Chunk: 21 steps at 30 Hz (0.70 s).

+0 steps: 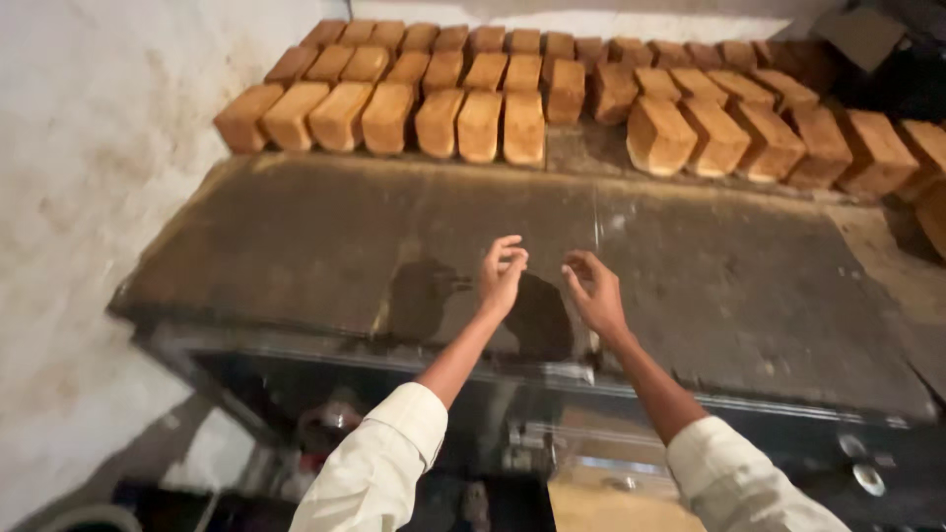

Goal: The person uses a mechanical bread slicer to cut loaves of bread, then places the sliced loaves into plastic bags and stacks them on a counter.

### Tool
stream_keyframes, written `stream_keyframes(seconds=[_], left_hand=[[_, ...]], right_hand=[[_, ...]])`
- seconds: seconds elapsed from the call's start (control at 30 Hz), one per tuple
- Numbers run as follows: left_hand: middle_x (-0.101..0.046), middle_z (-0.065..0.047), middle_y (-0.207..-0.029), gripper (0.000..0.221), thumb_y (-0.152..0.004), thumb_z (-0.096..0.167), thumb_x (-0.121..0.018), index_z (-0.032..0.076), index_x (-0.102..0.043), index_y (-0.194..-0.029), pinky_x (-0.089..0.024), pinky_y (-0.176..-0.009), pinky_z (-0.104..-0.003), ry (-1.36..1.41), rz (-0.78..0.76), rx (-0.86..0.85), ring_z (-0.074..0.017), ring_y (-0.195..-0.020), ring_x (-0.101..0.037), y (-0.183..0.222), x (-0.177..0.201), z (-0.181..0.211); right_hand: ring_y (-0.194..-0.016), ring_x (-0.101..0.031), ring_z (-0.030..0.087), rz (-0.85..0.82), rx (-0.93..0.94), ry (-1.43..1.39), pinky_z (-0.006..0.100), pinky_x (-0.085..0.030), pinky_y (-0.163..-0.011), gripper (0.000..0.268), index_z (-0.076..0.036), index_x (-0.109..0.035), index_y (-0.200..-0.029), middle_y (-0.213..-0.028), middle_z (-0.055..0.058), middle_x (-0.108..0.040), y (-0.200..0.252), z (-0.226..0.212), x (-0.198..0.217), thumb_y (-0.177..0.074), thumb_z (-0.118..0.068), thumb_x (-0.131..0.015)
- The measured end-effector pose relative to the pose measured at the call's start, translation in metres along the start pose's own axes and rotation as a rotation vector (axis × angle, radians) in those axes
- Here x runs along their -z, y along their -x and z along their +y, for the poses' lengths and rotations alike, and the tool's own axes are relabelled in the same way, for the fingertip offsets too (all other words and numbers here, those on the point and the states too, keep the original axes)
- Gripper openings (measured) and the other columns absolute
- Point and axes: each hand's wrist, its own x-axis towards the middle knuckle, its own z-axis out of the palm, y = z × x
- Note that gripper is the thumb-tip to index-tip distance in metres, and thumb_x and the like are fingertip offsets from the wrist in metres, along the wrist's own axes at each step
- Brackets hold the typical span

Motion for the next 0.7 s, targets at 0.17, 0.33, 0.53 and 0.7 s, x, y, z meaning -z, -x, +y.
stream_keyframes(seconds=[0.17, 0.33, 0.53, 0.7], left_hand=[[-0.072, -0.011, -0.111, 0.046, -0.089, 0.025, -0.071, 0.011, -0.063, -0.132, -0.058, -0.078, -0.04, -0.295, 0.05, -0.014, -0.025, -0.087, -0.074, -0.157, 0.021, -0.021], [-0.052, -0.02, -0.142, 0.06, -0.085, 0.026, -0.078, 0.01, -0.056, -0.139, -0.048, -0.099, -0.049, -0.728, 0.009, -0.096, -0.0398, -0.125, -0.054, -0.262, 0.03, -0.021], [-0.027, -0.028, -0.155, 0.079, -0.081, 0.038, -0.077, 0.008, -0.045, -0.147, -0.028, -0.105, -0.062, -1.126, 0.027, -0.318, -0.0498, -0.136, -0.032, -0.347, 0.016, -0.044], [-0.027, -0.027, -0.16, 0.078, -0.079, 0.05, -0.08, 0.018, -0.051, -0.144, -0.021, -0.114, -0.065, -1.298, 0.024, -0.117, -0.0437, -0.138, -0.035, -0.358, 0.012, -0.045]], right_hand=[[-0.111, -0.067, 0.037, 0.027, 0.103, 0.278, 0.045, -0.052, -0.092, 0.045, -0.002, -0.063, -0.127, -0.118, 0.021, -0.069, -0.165, 0.046, -0.052, -0.087, -0.016, -0.077], [-0.126, -0.051, 0.05, 0.114, -0.022, 0.395, 0.053, -0.046, -0.101, 0.079, -0.008, -0.047, -0.145, -0.135, 0.028, -0.053, -0.291, 0.096, -0.112, -0.076, -0.017, -0.083], [-0.118, -0.049, 0.059, 0.19, -0.187, 0.499, 0.061, -0.049, -0.09, 0.071, -0.029, -0.047, -0.143, -0.151, 0.032, -0.028, -0.349, 0.13, -0.167, -0.083, -0.028, -0.085], [-0.115, -0.055, 0.053, 0.255, -0.286, 0.468, 0.059, -0.051, -0.092, 0.079, -0.03, -0.044, -0.145, -0.136, 0.025, -0.04, -0.348, 0.111, -0.173, -0.078, -0.027, -0.086]])
